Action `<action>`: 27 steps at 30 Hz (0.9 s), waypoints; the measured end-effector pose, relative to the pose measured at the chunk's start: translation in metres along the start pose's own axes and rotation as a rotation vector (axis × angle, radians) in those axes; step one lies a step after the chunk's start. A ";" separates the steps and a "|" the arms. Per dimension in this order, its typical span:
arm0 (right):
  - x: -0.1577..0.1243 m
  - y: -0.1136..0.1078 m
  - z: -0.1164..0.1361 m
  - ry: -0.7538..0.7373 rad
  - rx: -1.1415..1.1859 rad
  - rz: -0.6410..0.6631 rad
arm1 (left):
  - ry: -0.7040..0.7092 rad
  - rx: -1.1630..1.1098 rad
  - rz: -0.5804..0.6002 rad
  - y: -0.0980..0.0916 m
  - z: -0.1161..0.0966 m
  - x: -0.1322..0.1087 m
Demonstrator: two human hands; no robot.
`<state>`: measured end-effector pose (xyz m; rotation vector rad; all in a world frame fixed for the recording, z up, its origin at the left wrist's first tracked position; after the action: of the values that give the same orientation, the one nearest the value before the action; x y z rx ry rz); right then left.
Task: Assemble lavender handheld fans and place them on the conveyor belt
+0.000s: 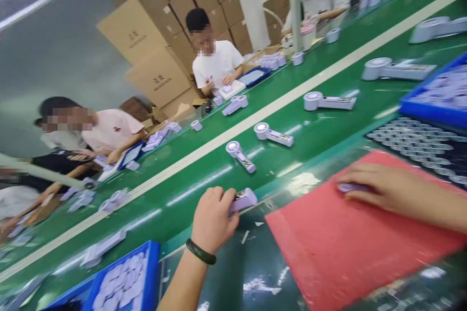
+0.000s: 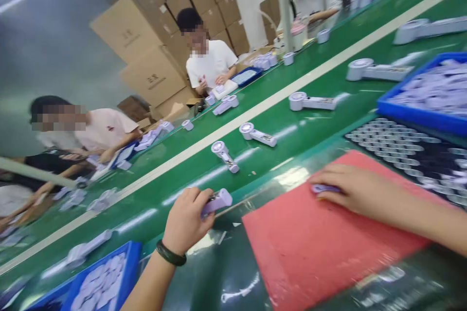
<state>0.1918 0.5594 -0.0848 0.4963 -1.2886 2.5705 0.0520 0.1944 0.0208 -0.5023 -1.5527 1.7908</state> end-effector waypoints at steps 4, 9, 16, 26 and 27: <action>-0.014 -0.010 0.016 -0.015 -0.042 0.096 | 0.299 -0.113 -0.184 -0.012 -0.119 0.012; -0.021 -0.022 0.018 0.028 -0.084 0.096 | 0.315 -0.216 -0.091 -0.003 -0.168 0.018; -0.015 -0.032 0.053 0.005 0.089 -0.004 | 0.201 -0.455 -0.058 0.004 -0.160 0.014; -0.006 -0.008 0.102 0.125 -0.016 0.238 | 0.165 -0.804 -0.259 0.003 -0.164 0.009; -0.006 -0.008 0.102 0.122 -0.027 0.232 | 0.163 -0.808 -0.259 0.004 -0.164 0.009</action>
<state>0.2199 0.4813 -0.0246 0.1898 -1.4088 2.7151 0.1581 0.3149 -0.0149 -0.7493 -2.0767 0.8536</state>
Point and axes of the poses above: each hand's wrist, its own x-axis towards the middle knuckle, its own y-axis out of the palm, z = x × y, the point moved 3 cm from there along x, towards the middle knuckle, and after that the axes turned 7 degrees about -z, right-handed, at the moved point
